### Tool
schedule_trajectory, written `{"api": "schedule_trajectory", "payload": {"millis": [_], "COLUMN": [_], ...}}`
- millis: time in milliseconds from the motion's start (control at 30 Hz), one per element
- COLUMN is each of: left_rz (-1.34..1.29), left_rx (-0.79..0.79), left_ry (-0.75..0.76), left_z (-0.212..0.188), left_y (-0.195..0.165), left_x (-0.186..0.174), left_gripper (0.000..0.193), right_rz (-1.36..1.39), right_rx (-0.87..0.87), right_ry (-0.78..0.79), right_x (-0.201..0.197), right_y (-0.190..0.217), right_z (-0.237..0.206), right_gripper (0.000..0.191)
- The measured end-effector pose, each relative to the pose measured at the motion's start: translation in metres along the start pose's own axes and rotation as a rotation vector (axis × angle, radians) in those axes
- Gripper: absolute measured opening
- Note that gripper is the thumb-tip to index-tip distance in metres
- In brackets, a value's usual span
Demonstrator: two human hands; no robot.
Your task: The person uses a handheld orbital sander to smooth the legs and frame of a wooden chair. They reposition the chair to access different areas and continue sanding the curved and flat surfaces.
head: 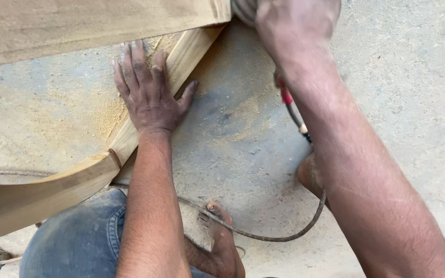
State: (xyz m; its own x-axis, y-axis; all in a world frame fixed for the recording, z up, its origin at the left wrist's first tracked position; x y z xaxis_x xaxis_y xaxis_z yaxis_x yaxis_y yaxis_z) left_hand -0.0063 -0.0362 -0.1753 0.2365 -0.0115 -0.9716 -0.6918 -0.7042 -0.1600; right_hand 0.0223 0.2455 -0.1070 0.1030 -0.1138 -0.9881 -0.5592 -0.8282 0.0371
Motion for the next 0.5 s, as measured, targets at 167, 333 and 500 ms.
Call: {"api": "schedule_trajectory", "payload": {"millis": [167, 333, 500], "left_rz": [-0.011, 0.008, 0.005], "left_rx": [0.001, 0.006, -0.014], "left_ry": [-0.007, -0.048, -0.054], "left_z": [0.002, 0.005, 0.003], "left_y": [-0.002, -0.001, -0.002], "left_x": [0.000, -0.005, -0.005], "left_gripper": [0.089, 0.092, 0.092], "right_rz": [-0.040, -0.242, -0.117], "right_rx": [-0.096, -0.290, -0.217], "right_ry": [-0.118, 0.179, 0.286], "right_x": [-0.041, -0.049, -0.058], "right_y": [0.007, -0.020, -0.053], "right_z": [-0.033, -0.006, 0.018], "right_gripper": [0.070, 0.069, 0.047]}}
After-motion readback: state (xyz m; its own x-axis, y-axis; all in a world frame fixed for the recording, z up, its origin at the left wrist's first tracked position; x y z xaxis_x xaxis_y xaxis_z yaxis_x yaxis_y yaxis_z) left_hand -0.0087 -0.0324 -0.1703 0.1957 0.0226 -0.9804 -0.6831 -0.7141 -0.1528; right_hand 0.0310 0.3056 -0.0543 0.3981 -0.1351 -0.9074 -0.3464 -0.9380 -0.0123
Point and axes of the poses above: each hand's wrist, its own z-axis towards the middle knuckle, its own x-axis out of the palm, y = z × x, the point moved 7 cm from there along z, towards the middle knuckle, and after that the axes turned 8 degrees about x, right-handed, at the moved point
